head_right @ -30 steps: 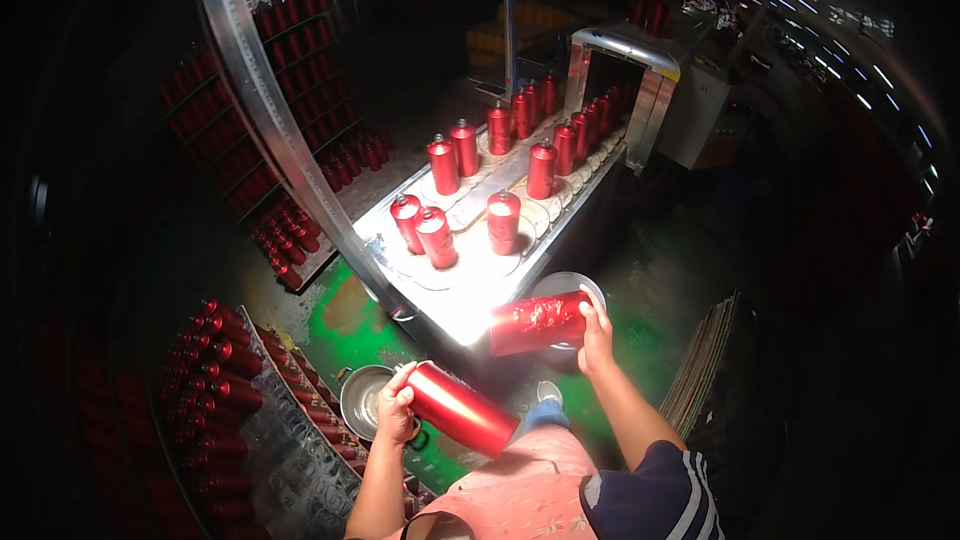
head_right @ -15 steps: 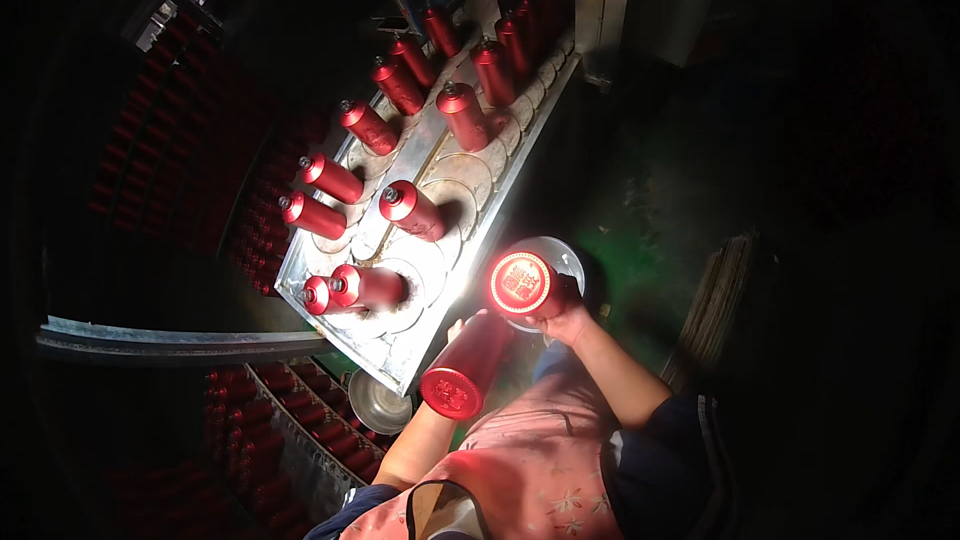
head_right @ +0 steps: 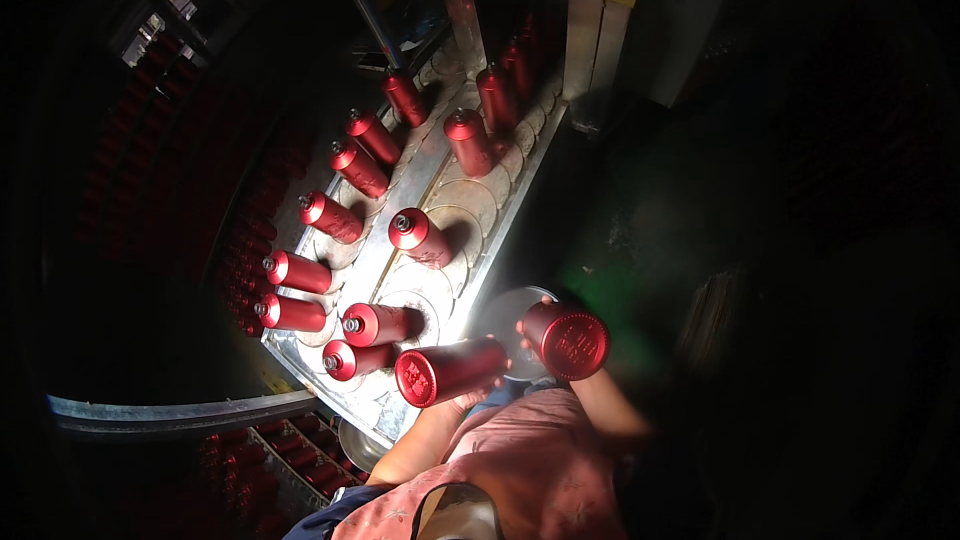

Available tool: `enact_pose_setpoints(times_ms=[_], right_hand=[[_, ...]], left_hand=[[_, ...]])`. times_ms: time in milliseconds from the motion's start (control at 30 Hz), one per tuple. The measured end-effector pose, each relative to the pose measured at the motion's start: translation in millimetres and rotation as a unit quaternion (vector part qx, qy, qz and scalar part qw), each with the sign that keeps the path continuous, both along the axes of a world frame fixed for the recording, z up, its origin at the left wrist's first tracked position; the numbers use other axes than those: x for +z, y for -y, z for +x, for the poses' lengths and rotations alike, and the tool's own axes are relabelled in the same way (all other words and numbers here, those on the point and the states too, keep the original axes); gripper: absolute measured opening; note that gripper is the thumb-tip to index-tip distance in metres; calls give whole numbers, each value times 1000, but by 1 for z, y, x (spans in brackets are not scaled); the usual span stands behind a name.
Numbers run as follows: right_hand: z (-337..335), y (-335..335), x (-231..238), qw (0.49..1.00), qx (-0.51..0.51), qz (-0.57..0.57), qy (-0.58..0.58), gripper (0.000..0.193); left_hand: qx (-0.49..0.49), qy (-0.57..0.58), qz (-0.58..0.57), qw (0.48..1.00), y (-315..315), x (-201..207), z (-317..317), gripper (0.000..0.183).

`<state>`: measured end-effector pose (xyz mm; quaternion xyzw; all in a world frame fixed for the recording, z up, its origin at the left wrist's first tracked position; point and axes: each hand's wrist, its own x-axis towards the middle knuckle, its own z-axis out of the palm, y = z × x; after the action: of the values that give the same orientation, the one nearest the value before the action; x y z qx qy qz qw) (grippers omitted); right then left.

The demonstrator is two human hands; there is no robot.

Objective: The person repeatedly picks up red cylindrical objects from a curved rack and places them onto a metal tray. The person handles the cylinders one at a time or in pairs, moving them from the rack to the tray in a repetitive loop.

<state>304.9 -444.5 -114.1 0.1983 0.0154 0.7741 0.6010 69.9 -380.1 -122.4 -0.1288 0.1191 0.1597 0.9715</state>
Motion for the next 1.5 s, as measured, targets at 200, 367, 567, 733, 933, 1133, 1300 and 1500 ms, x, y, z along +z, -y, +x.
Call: enact_pose_setpoints(times_ms=[200,367,567,733,933,1133,1300,1500], right_hand=[[71,-23,-14,999,25,-20,-7,62],[128,-43,-60,981,-40,-183,58,43],[239,-184,35,693,-314,-376,529,39],[282,-358,14,367,-513,-118,767,38],[277,-501,-39,186,-386,-101,898,47],[306,-539,-49,151,-385,-146,899,43],[254,-463,30,447,-451,30,772,44],[168,-463,-38,436,-306,28,846,59]], left_hand=[[-62,-86,260,960,-25,-32,26,47],[-142,-285,524,790,-45,-7,67,46],[12,-229,195,954,-40,8,63,45],[107,-332,177,920,-53,54,44,48],[225,-643,359,638,-77,119,26,55],[68,-798,549,240,-133,139,104,42],[68,-818,548,161,-178,112,165,45],[-13,-785,613,89,-210,77,209,47]])
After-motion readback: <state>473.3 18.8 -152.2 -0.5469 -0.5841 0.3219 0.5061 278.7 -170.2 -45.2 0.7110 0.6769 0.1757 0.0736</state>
